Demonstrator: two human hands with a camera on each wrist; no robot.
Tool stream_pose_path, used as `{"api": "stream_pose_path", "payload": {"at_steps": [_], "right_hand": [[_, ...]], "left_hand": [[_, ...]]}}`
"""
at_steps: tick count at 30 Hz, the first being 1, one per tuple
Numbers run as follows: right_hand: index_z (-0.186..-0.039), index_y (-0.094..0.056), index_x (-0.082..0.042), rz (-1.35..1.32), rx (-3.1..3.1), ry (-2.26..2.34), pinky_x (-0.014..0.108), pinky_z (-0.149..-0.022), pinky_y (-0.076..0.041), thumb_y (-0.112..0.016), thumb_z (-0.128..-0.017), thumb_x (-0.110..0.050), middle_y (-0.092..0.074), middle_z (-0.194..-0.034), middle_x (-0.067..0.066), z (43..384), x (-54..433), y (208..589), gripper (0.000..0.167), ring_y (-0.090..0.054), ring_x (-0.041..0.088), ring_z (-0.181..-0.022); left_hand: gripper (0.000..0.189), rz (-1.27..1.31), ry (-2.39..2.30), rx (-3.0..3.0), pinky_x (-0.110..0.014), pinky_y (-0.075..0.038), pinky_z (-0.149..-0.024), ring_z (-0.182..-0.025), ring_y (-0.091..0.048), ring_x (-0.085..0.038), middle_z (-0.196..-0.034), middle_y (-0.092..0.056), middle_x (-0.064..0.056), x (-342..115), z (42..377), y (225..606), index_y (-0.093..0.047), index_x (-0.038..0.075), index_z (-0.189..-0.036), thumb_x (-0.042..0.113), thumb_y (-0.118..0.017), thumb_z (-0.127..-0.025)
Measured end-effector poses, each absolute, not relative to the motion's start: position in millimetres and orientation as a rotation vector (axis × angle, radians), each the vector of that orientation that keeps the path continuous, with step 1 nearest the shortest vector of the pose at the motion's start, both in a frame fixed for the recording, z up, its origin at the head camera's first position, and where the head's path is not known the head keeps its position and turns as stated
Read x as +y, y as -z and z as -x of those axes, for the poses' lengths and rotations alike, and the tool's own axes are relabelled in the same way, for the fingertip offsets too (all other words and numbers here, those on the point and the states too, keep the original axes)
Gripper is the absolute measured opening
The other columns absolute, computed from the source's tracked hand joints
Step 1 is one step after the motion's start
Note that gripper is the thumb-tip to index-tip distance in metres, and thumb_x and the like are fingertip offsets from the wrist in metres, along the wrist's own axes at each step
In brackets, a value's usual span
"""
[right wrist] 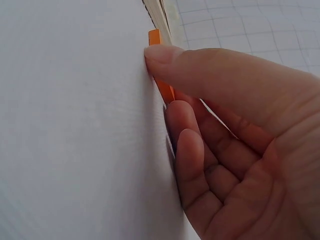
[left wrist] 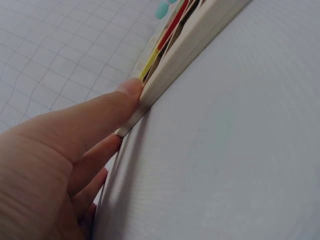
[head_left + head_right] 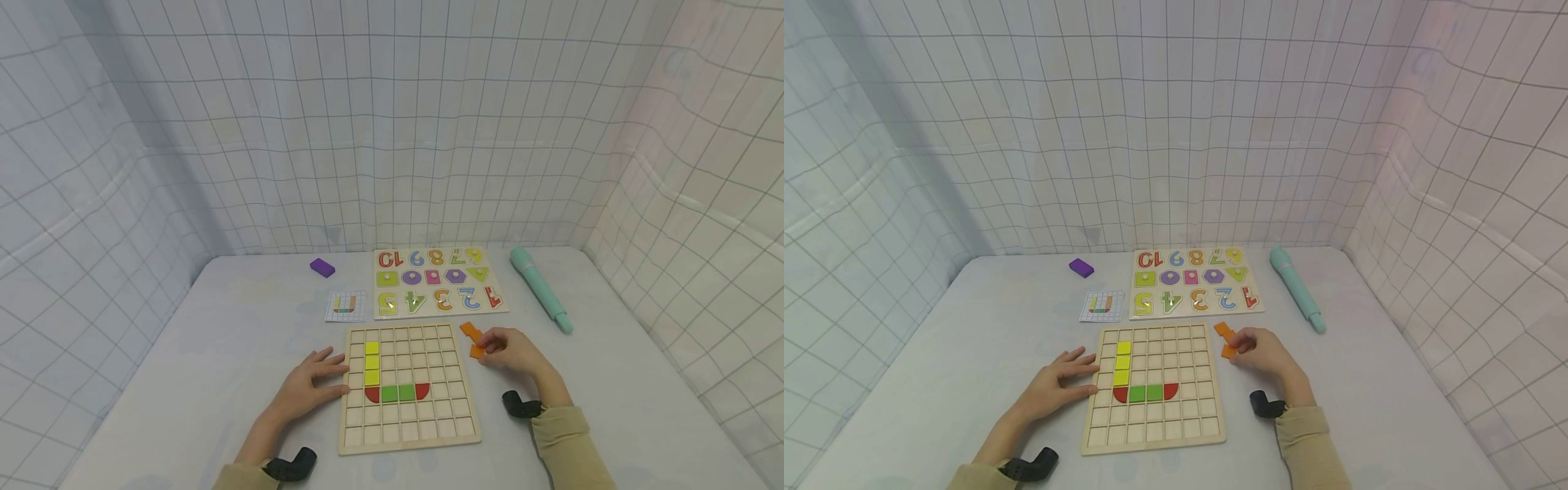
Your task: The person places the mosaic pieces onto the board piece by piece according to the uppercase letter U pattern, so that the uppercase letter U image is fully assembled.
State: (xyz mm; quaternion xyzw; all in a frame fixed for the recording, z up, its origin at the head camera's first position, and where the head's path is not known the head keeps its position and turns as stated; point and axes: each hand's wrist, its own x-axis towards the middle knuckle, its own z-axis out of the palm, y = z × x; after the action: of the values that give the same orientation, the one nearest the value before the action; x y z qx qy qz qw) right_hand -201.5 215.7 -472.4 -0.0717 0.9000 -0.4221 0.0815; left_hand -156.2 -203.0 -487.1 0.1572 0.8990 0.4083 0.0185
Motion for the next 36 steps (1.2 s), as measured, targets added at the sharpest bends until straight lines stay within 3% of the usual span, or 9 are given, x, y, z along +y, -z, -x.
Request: {"api": "stream_pose_path", "payload": {"at_steps": [36], "right_hand": [[-0.093,-0.068,-0.007,0.358,2.659,1.292,0.028,-0.072,-0.051,-0.077,-0.076,-0.014,-0.064,-0.086,0.0,203.7,215.5,465.5,0.02,-0.057,0.016,-0.079]], "left_hand": [[0.047,-0.501,-1.289,2.796,-0.047,-0.014,-0.116,-0.137,-0.029,-0.03,-0.13,-0.057,-0.003,-203.9,157.0,490.0,-0.071,0.014,-0.112,0.04,-0.078,-0.074]]}}
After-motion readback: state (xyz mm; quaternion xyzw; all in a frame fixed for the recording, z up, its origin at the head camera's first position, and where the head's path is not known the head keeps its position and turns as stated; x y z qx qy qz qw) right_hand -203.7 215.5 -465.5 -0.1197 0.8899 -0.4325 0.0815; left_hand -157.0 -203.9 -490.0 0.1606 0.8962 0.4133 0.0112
